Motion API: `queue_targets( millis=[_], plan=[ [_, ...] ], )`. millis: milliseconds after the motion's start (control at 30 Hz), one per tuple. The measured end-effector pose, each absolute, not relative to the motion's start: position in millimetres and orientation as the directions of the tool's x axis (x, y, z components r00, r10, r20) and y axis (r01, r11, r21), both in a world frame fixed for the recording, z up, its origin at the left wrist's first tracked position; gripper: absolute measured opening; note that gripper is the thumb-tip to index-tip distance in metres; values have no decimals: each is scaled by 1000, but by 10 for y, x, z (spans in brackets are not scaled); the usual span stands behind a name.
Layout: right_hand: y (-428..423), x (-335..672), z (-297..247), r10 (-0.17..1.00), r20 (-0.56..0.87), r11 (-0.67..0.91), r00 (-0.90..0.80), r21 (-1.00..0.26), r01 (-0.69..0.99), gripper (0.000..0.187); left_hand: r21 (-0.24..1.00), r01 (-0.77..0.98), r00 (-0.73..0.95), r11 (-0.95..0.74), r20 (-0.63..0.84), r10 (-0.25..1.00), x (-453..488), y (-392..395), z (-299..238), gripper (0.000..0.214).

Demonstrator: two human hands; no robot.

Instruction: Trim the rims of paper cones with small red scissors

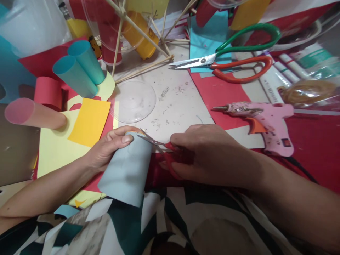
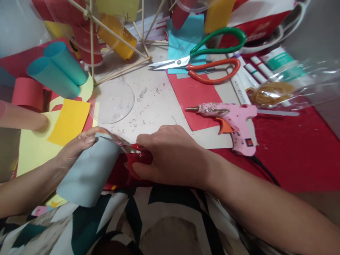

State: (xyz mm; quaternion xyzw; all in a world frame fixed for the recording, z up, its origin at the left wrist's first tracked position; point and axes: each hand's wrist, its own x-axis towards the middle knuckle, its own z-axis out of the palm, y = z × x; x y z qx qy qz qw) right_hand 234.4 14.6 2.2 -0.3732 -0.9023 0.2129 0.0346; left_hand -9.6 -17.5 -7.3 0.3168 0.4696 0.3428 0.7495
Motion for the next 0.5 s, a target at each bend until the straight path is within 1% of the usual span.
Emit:
queue_targets(
  millis=[133,267,367,500],
  plan=[
    [158,2326,67,675,-172,618,-718,-401,677,28,805,-180,307,565,-500,810,-117,-167,-81,31],
    [165,2314,100,669,-213,604,-712,-402,688,29,800,-169,316,575,-509,801,-134,-155,-87,34],
    [165,2316,100,663,-224,609,-714,-394,689,29,789,-182,312,587,-520,795,-132,-156,-80,33],
    [161,2320,82,659,-205,617,-724,-403,676,29,781,-190,287,595,-536,794,-112,-165,-50,32]
  ],
)
